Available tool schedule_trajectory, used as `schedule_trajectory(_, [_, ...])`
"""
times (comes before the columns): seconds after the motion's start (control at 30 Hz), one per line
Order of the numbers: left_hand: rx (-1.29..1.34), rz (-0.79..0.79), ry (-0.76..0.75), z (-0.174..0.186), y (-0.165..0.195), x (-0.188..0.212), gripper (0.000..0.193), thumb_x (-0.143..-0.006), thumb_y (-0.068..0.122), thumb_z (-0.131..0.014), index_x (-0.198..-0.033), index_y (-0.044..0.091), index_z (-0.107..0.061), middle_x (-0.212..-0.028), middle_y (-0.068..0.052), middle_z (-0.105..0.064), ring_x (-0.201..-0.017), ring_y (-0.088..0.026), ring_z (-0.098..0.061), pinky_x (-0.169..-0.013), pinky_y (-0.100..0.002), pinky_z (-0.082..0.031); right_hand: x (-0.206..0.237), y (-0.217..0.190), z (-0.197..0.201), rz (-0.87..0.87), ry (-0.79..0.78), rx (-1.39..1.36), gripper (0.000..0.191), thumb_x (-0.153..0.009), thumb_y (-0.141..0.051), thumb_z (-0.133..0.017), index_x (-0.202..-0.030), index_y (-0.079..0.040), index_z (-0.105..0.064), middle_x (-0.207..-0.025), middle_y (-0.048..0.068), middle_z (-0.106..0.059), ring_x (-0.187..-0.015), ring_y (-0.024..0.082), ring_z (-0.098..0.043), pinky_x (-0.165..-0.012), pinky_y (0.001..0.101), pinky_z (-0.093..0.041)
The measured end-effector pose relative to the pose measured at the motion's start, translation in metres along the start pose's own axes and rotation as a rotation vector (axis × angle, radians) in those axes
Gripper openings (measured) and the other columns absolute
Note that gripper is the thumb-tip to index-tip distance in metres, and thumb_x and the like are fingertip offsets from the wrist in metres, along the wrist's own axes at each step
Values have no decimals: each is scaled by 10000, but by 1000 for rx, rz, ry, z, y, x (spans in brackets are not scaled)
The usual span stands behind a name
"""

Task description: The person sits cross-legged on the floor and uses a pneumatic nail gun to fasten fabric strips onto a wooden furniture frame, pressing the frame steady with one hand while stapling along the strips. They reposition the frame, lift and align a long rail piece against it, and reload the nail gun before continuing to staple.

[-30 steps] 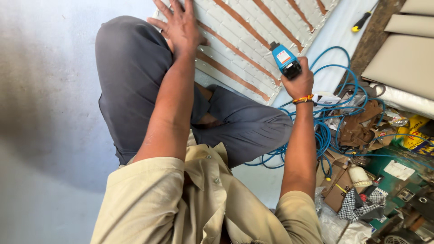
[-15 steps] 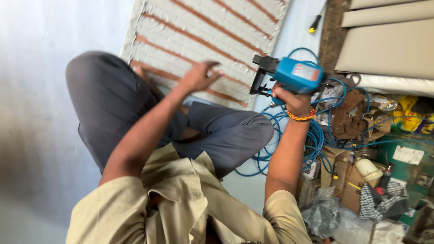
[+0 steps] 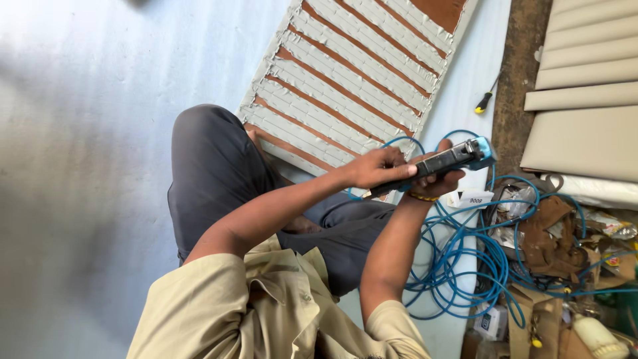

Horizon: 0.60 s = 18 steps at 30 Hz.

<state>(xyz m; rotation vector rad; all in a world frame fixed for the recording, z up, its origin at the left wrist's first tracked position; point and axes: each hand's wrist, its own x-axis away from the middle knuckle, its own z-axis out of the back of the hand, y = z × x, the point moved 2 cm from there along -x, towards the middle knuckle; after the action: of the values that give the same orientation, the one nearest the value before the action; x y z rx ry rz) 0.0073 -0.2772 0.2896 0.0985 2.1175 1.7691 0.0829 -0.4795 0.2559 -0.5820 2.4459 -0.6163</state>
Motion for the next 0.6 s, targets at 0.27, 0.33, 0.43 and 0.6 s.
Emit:
schedule_trajectory(0.27, [137, 148, 40, -51, -70, 6, 516, -1017, 445, -636, -973, -57, -744, -1047, -90, -503, -982, -171, -529, -886, -328, -462, 37, 27, 36, 28, 24, -176, 468, -998, -429, -702, -1190, -73, -466, -651, -56, -570, -505, 47, -519, -481, 217, -422])
schedule_trajectory(0.33, [168, 203, 26, -53, -80, 11, 504, -1029, 415, -636, -945, -73, -732, -1067, -76, -479, -1002, -147, -511, -900, -308, -450, 38, 29, 39, 1, -11, -228, 452, -990, -430, -705, -1163, -82, -474, -676, -38, -573, -540, 49, -523, -514, 220, -433])
schedule_trajectory(0.43, [277, 477, -4, -55, -89, 16, 461, -1030, 395, -645, -1020, -61, -708, -978, -107, -563, -910, -160, -498, -800, -309, -426, 28, 28, 39, -19, -95, -322, 418, -995, -419, -688, -1147, -90, -480, -709, -13, -592, -561, 55, -537, -566, 242, -439])
schedule_trajectory(0.6, [199, 428, -56, -55, -78, 10, 442, -1046, 356, -603, -1127, -74, -663, -1099, -78, -454, -993, -136, -462, -867, -285, -419, 24, 27, 37, 4, -133, -360, 404, -1001, -427, -659, -1144, -94, -479, -730, -9, -627, -606, 106, -565, -835, 394, -429])
